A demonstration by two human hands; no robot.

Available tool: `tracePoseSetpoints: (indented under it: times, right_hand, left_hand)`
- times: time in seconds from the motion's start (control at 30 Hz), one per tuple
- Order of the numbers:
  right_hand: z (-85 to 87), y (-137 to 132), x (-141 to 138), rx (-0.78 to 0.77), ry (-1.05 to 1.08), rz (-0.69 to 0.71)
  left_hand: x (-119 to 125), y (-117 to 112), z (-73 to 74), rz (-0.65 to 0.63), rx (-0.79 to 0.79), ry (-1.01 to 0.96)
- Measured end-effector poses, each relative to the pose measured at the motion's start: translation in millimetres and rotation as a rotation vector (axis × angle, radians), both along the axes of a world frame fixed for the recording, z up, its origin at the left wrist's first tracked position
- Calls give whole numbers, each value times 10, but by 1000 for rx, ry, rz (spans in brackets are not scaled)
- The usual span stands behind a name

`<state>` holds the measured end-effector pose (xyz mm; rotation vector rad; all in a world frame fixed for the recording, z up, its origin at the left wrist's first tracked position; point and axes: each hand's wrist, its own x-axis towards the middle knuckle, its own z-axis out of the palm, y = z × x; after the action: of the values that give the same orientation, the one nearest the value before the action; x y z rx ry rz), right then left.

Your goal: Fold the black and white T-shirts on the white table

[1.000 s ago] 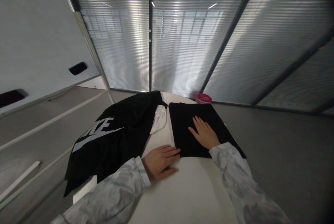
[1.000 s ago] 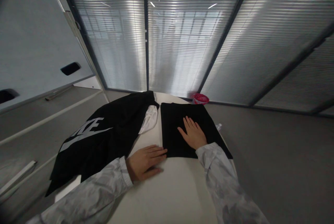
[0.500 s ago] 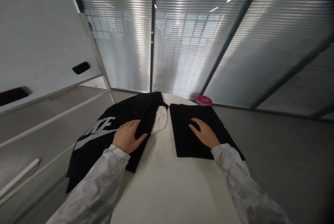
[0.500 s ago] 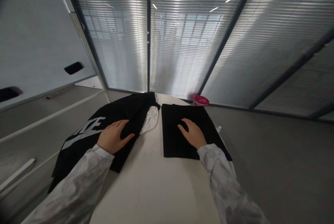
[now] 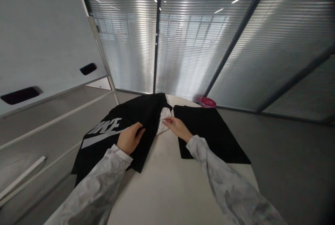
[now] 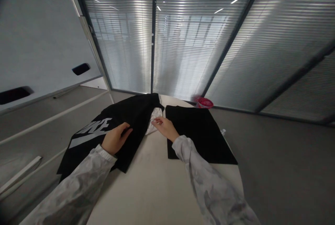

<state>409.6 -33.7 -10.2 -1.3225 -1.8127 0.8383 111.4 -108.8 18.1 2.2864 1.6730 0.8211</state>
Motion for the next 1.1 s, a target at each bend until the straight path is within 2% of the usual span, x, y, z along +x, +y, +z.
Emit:
tracePoseSetpoints:
  times: [0.13,0.27,0.47,0.57,0.73,0.83,0.93,1.1]
  right_hand:
    - [-63,-2,-238,-100,-2,14]
    - [-181,-26,-390,-22,-128,-29]
    - [-243,-24,-472,-51,-224,-119]
    - [-210,-45,-488,14,-294,-111]
    - [-187,-106,-534,123,-435,-105]
    - [-188,-105,-544,115,-335,-80]
    - [-156,-78,-457,55,-82,-84]
    - [40,-79,30,-23,366,-217]
  left_hand:
    - [166,-122,65,-42,-67,-199]
    - [319,-254,61,-129,-116,-381]
    - [415,-288,-21,-160,-164,-539]
    - [331,-240,-79,-132,-155,-473]
    - [103,-177,-128,-121,-102,-177]
    - [-8,-158,-90,-147,-114,-65]
    - [-102,-141,-51,-174,-90,-36]
    - [-297,-112,-59,-147,-119,-3]
